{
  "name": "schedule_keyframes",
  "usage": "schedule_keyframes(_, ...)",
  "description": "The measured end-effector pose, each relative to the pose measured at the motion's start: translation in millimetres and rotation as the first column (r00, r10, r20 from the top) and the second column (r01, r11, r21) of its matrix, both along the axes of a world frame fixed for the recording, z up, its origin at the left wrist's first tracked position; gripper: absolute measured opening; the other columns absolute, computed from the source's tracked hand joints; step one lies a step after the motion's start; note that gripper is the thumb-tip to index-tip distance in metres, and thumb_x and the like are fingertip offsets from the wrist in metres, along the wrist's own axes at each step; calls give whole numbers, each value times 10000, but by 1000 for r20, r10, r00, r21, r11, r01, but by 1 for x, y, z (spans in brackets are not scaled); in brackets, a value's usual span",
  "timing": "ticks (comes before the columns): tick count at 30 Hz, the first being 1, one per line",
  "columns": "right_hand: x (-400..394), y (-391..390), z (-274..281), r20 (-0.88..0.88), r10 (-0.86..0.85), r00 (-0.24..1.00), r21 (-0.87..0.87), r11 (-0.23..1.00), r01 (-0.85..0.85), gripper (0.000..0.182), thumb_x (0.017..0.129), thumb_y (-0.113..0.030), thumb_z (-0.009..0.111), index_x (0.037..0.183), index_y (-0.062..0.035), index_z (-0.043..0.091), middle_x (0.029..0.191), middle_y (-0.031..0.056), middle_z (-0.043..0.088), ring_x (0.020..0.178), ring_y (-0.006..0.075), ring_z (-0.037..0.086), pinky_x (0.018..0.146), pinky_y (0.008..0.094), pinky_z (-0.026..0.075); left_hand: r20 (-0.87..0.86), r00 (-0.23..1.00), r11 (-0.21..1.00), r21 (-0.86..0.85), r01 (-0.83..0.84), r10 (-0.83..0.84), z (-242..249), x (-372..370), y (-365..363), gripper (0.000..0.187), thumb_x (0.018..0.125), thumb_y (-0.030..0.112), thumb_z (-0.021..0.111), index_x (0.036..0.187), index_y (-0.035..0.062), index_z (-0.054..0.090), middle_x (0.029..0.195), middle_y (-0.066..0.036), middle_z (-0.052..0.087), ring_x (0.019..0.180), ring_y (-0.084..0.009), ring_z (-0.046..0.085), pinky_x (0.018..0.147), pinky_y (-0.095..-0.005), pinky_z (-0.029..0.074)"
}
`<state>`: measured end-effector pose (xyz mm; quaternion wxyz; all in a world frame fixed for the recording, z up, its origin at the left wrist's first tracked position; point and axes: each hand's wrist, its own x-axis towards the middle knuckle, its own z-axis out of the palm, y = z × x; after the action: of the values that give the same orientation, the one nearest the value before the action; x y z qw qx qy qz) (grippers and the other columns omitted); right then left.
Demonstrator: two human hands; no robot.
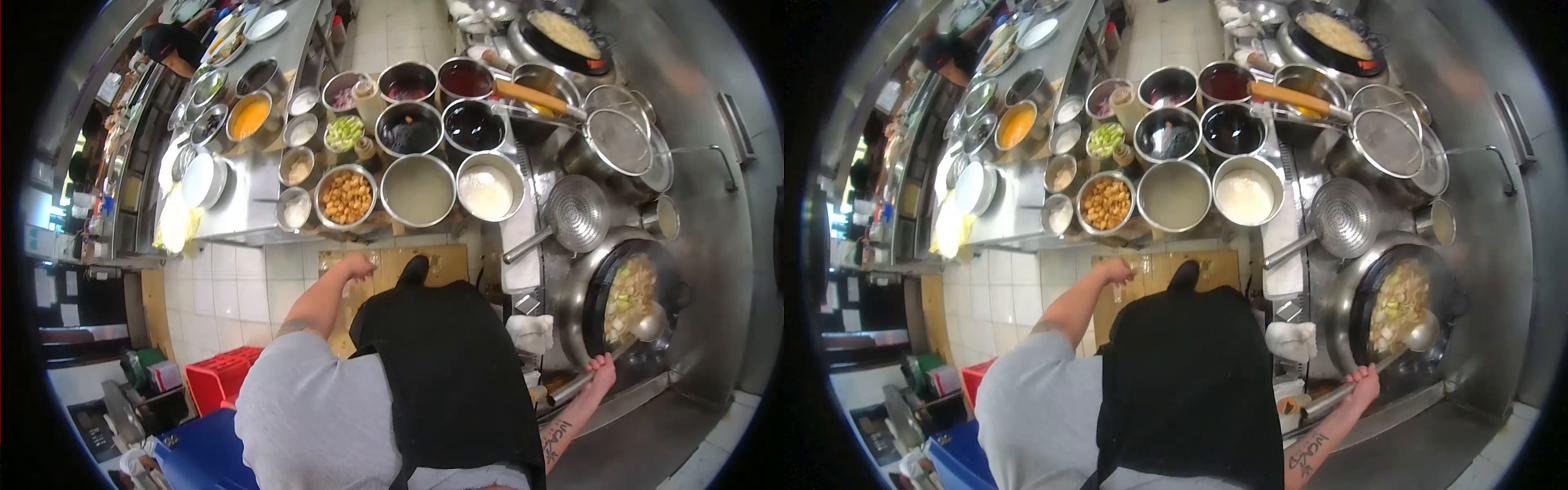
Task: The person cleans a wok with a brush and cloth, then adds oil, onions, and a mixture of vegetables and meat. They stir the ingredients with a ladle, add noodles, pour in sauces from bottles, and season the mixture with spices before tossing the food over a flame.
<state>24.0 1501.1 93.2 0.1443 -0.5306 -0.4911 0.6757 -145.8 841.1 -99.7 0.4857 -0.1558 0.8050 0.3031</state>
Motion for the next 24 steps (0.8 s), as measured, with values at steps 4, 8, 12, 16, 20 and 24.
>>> schedule_keyframes(4,-8,0,47,-247,-49,968,-386,921,-52,203,1008,-204,489,838,-105,440,636,-39,406,459,97,374,403,269,351,112,992,932,361,16,-61,104,-60,8,192,886,261,661,876,72,690,794,-44,692,636,-145,636,586,-308,534)
schedule_keyframes(8,16,5,65,-153,62,986,-92,993,-77,116,985,-157,498,960,-43,498,633,-2,440,450,101,422,359,266,346,-240,861,803,530,-270,448,159,-113,-9,189,818,190,760,892,51,656,761,-28,656,679,-119,620,619,-252,500)
schedule_keyframes(12,23,-32,72,204,83,975,395,905,-159,326,963,-97,509,1281,-56,449,633,22,455,413,96,396,341,270,327,-858,369,917,247,-312,357,132,-173,-13,658,717,221,824,1253,-6,518,1106,-158,621,1036,-293,608,910,-364,486)
schedule_keyframes(16,28,-73,75,-38,-67,997,460,885,77,501,947,-56,512,1418,-109,347,622,8,442,410,84,388,342,265,315,-901,329,931,176,-320,284,128,-194,2,777,686,223,834,1334,-3,468,1241,-223,572,1171,-363,557,1007,-390,443)
schedule_keyframes(20,34,-81,72,-87,11,996,187,982,6,422,935,-27,522,1344,-101,447,685,8,498,468,83,445,388,261,362,-906,322,913,139,-383,273,110,-203,6,796,672,217,835,1331,-22,459,1263,-239,569,1182,-369,554,1011,-399,441)
schedule_keyframes(24,41,-75,24,157,54,986,703,695,-150,332,869,-28,559,1197,-3,599,892,70,669,702,81,600,600,245,474,-880,412,935,88,-343,234,109,-210,3,611,694,167,835,1190,-43,546,1109,-196,659,965,-315,655,858,-399,521)
